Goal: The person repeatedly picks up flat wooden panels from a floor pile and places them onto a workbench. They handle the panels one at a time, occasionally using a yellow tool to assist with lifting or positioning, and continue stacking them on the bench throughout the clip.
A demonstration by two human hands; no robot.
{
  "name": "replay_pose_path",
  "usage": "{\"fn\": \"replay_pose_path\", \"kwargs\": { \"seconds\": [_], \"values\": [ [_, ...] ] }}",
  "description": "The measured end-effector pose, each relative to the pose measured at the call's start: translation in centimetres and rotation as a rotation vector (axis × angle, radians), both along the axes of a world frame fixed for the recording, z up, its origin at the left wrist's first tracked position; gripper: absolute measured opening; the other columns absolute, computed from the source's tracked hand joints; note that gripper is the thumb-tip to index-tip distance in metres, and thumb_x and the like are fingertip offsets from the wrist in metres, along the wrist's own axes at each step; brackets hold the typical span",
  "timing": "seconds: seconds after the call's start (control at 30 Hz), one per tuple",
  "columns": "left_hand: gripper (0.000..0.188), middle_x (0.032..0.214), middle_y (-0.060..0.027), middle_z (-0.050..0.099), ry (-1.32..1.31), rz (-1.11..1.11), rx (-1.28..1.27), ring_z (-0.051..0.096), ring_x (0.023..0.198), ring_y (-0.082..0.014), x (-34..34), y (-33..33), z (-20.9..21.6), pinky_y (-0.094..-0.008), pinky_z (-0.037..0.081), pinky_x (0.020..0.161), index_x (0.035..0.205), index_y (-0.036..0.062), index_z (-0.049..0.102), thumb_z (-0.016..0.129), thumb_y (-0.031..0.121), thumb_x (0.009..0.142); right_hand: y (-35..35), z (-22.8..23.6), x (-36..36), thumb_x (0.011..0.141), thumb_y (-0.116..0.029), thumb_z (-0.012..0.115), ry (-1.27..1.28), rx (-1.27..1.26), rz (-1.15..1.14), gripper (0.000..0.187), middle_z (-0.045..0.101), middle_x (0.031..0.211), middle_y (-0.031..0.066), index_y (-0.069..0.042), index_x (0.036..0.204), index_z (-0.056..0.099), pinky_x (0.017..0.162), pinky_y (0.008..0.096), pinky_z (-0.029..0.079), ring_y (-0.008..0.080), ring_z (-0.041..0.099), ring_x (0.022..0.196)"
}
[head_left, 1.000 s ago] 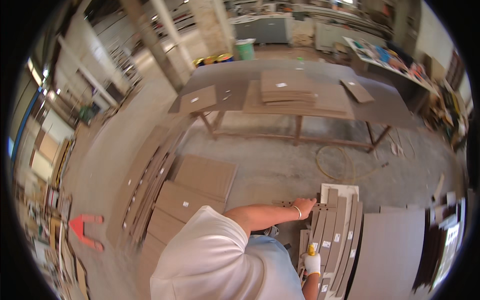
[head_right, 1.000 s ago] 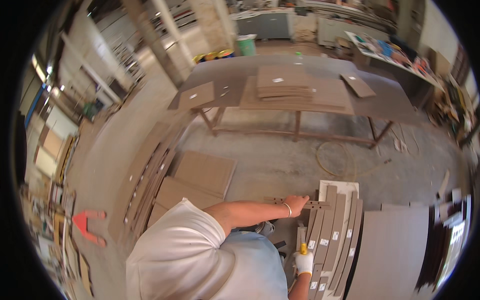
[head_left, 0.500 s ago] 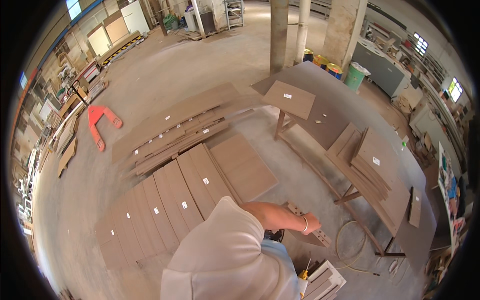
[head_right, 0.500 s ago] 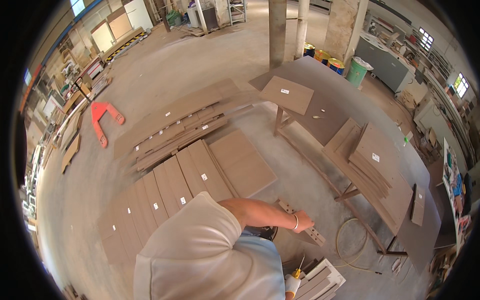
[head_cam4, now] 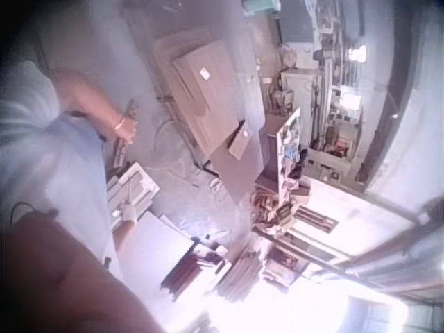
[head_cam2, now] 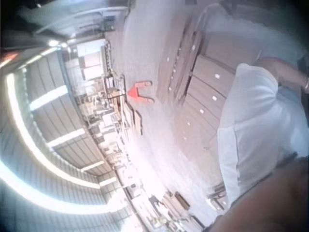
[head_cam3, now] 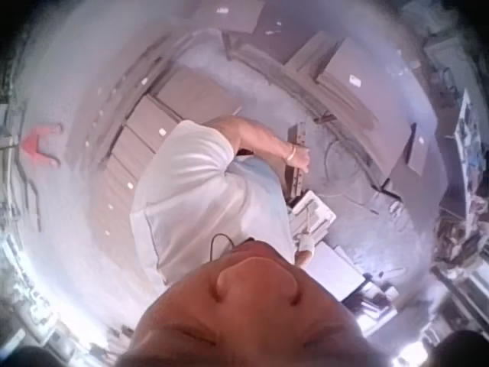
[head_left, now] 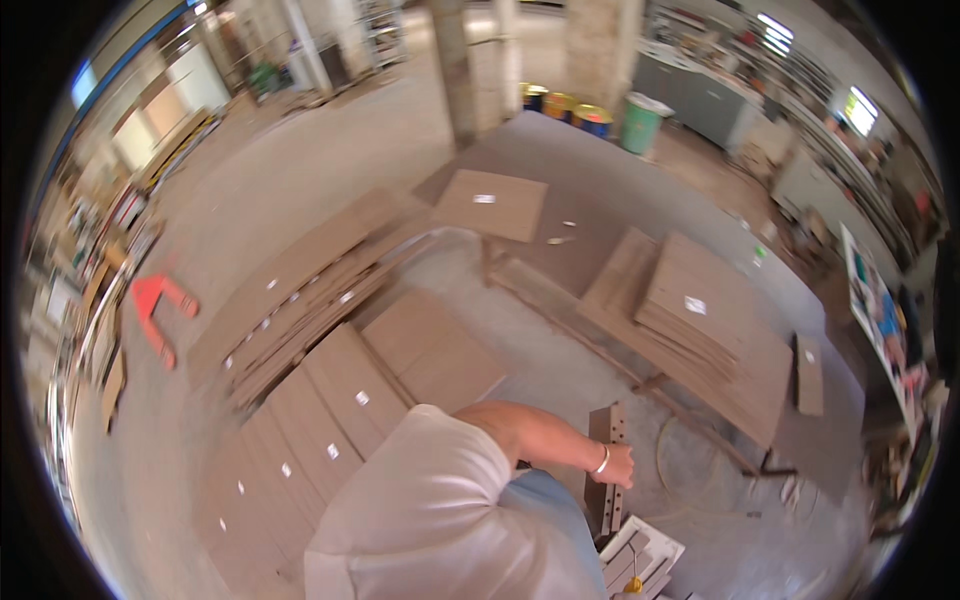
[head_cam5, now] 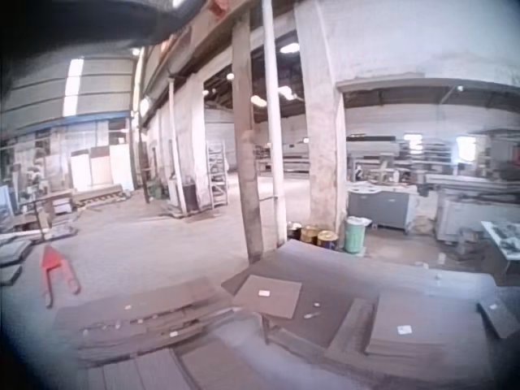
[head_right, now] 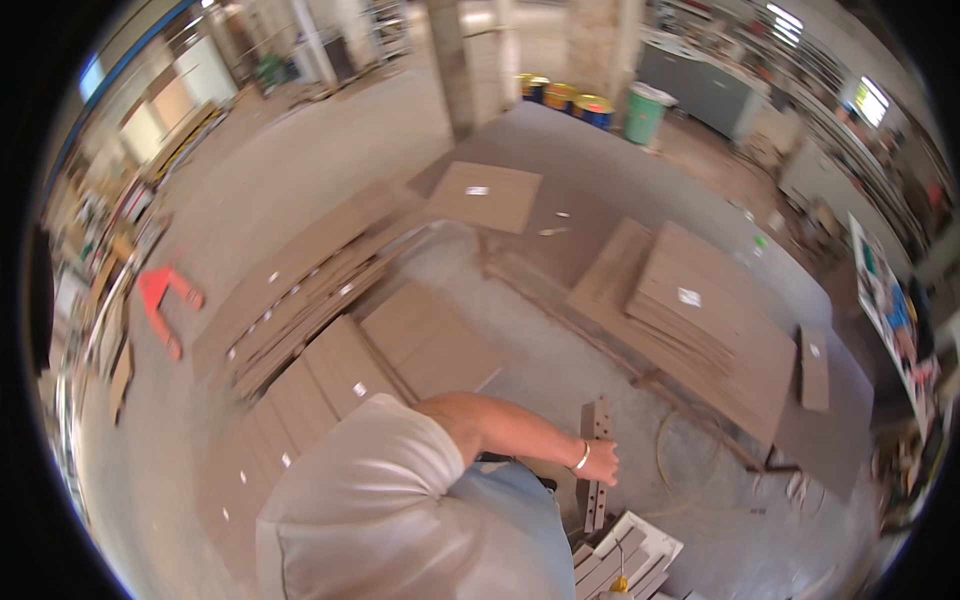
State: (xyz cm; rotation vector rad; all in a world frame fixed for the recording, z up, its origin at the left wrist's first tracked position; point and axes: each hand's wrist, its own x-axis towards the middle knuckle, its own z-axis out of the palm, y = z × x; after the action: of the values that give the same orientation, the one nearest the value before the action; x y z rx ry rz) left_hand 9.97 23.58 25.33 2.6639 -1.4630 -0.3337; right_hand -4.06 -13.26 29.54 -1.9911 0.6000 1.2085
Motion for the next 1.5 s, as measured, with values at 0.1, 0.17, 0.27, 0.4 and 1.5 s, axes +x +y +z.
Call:
{"fn": "replay_pose_path", "kwargs": {
  "seconds": [0.1,0.17,0.27,0.4,1.5],
  "values": [
    [0.033,0.094,-0.0009,0.064,-0.044,-0.061,-0.117,0.064,0.102,-0.022,3.2,-1.5,3.8,-0.0466,0.046,0.083,0.108,0.0195,0.061,0.07,0.016,0.077,-4.5,-1.5,-1.7,0.075,-0.015,0.065,0.028,-0.045,-0.103,0.013,0.06,0.062,0.0073,-0.007,0.081,0.072,0.043,0.0379,0.042,0.0209,0.054,0.05],
    [0.033,0.095,-0.0003,0.063,-0.086,-0.096,-0.189,0.063,0.104,-0.0211,5.4,-2.5,8.4,-0.0446,0.046,0.084,0.106,0.0187,0.06,0.07,0.013,0.075,-6.5,-3.7,-1.7,0.077,-0.013,0.064,0.062,-0.108,-0.162,0.013,0.063,0.064,0.0089,-0.005,0.083,0.073,0.044,0.0382,0.044,0.0219,0.057,0.049],
    [0.033,0.093,-0.0001,0.061,-0.152,-0.136,-0.288,0.062,0.103,-0.0208,9.4,-2.2,13.1,-0.0419,0.046,0.086,0.103,0.0166,0.059,0.07,0.011,0.072,-7.8,-7.1,-1.8,0.08,-0.01,0.064,0.14,-0.182,-0.175,0.015,0.067,0.068,0.0113,-0.002,0.086,0.074,0.045,0.0386,0.048,0.0235,0.06,0.048],
    [0.037,0.096,-0.0015,0.063,-0.331,-0.181,-0.426,0.062,0.102,-0.0219,16.1,0.8,18.7,-0.041,0.046,0.093,0.106,0.0139,0.061,0.07,0.01,0.07,-1.3,-1.9,-1.7,0.079,-0.011,0.066,-0.053,0.009,-0.505,0.013,0.069,0.071,0.0116,-0.005,0.086,0.075,0.047,0.0365,0.049,0.0265,0.072,0.061],
    [0.076,0.157,-0.0264,0.034,0.619,1.166,-1.02,0.036,0.145,-0.0335,41.7,38.8,-3.4,-0.0431,0.027,0.12,0.151,-0.01,0.027,0.067,0.023,0.096,35.3,-0.7,2.6,0.082,-0.008,0.066,-0.01,-0.136,-0.915,0.018,0.071,0.079,0.0144,0.001,0.096,0.073,0.063,0.0357,0.055,0.0234,0.071,0.064]
  ]
}}
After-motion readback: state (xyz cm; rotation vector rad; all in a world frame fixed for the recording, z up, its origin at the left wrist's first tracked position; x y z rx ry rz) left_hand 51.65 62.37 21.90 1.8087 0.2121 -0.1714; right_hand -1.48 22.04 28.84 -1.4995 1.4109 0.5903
